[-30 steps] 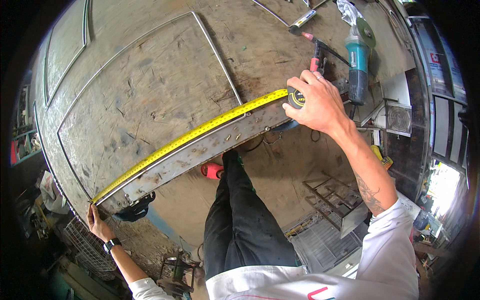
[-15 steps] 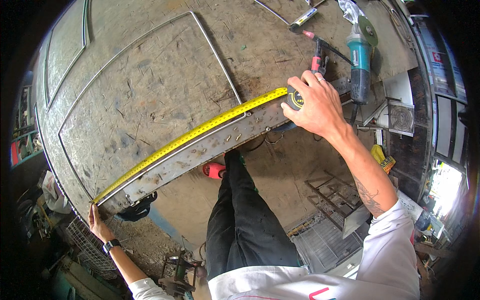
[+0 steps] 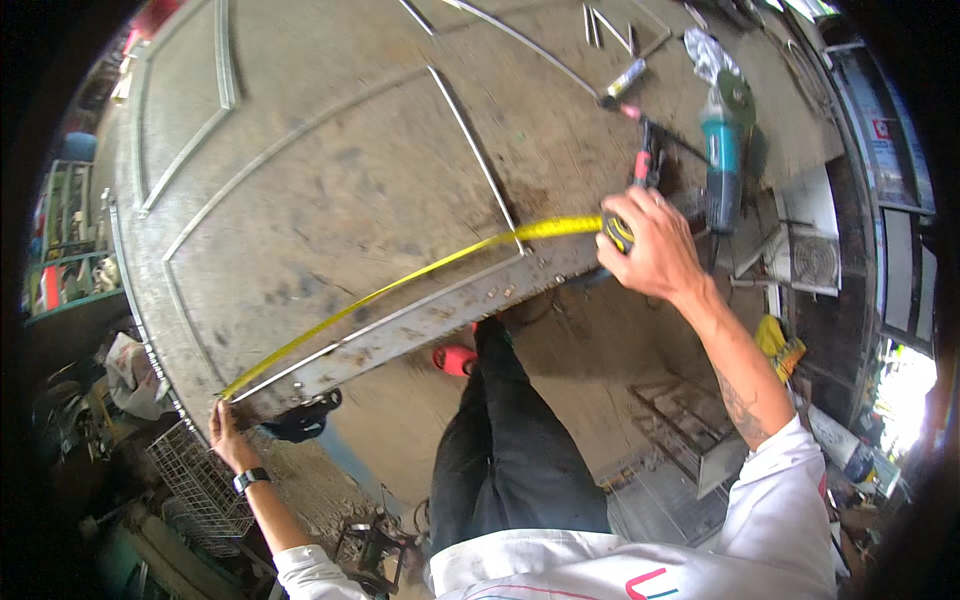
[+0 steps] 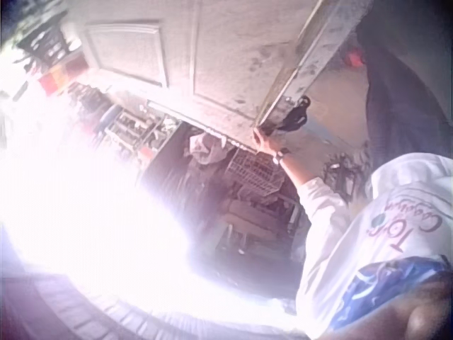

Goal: The person measures and cuts metal rods, then welds them together to form rectangular frames on a workbench. They use a tape measure, angle grinder, and welding torch to assemble the pieces.

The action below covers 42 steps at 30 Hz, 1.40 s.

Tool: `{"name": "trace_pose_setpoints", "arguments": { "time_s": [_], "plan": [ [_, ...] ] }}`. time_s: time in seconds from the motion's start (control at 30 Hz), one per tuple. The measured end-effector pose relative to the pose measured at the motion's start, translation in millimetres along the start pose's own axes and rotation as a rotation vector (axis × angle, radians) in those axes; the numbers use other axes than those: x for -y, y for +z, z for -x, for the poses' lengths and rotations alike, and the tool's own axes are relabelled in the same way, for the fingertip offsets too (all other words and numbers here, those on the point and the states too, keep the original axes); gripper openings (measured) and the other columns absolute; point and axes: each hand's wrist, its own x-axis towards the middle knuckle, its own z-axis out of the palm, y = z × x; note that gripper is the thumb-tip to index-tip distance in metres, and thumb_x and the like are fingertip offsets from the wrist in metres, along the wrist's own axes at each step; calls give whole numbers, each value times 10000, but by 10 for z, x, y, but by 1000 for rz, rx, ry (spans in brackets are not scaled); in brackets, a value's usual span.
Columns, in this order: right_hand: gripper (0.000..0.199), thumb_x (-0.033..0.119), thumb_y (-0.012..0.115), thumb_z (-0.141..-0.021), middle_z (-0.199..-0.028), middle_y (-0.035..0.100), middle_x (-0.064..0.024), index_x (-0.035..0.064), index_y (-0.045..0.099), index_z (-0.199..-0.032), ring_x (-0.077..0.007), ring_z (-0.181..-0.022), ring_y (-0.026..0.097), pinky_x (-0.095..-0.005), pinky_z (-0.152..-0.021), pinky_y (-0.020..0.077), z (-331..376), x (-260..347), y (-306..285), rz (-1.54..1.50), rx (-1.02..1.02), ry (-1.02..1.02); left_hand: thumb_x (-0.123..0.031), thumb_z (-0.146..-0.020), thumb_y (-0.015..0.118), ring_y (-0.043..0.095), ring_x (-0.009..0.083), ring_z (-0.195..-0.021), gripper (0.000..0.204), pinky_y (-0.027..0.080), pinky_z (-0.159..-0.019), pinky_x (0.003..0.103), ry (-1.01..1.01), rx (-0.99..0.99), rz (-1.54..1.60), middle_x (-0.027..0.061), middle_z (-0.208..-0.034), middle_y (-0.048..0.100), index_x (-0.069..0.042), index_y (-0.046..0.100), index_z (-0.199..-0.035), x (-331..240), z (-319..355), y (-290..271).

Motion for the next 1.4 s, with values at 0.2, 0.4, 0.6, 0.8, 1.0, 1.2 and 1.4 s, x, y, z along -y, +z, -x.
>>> {"name": "trace_pose_setpoints", "arguments": {
  "time_s": [0.2, 0.4, 0.6, 0.8, 1.0, 1.2, 1.4],
  "plan": [
    [312, 276, 781, -782, -989, 680, -156, 46, 679, -967, -375, -923, 680, -493, -809, 559, 435, 284, -694, -111, 118, -60, -110, -995, 781, 671, 75, -826, 179, 532, -707, 229, -11, -148, 323, 13, -1029, 764, -67, 764, -1169, -134, 42, 14],
    [287, 319, 734, -813, -915, 689, -161, 57, 721, -931, -393, -888, 696, -485, -786, 563, 870, 620, -1189, -235, 215, -73, -174, -978, 773, 644, 71, -769, 168, 506, -685, 221, -145, 125, 319, -15, -928, 734, -64, 780, -1105, -849, 563, 522],
    [454, 497, 695, -932, -1002, 751, -191, 50, 761, -968, -415, -984, 723, -502, -871, 571, 745, 1216, -606, -347, 227, 81, -305, -990, 772, 707, 176, -981, 375, 555, -875, 345, 158, 366, 49, 89, -1129, 721, -46, 767, -1261, -872, 1365, 891],
    [516, 530, 677, -939, -1032, 744, -236, 18, 733, -967, -444, -1012, 712, -550, -880, 559, 140, 779, -339, -123, 119, 270, -319, -928, 771, 561, 436, -1261, 592, 458, -1087, 505, 224, -226, -595, 235, -1358, 596, -8, 627, -1411, -714, 662, 959],
    [551, 532, 635, -979, -1172, 708, -237, 20, 659, -1182, -450, -1105, 687, -564, -891, 557, -461, 225, 92, 22, -10, 361, -352, -921, 794, 586, 438, -1241, 612, 483, -1075, 508, -21, 36, -685, 236, -1361, 596, -52, 624, -1428, -1070, 214, 1067],
    [447, 417, 692, -965, -1200, 575, -202, 58, 551, -1190, -441, -1117, 614, -590, -907, 514, -576, 168, 488, 94, -171, 357, -339, -896, 819, 659, 446, -1168, 544, 534, -990, 515, 29, -167, -818, 222, -1154, 707, -14, 655, -1300, -842, 151, 1187],
    [493, 405, 665, -993, -1268, 568, -201, 49, 541, -1311, -451, -1135, 627, -584, -899, 530, -684, 348, 520, -82, -106, 395, -249, -965, 745, 566, 185, -564, 274, 478, -542, 329, -255, 421, 53, 1, -682, 576, -50, 686, -1144, -1034, -485, 399]
  ]
}}
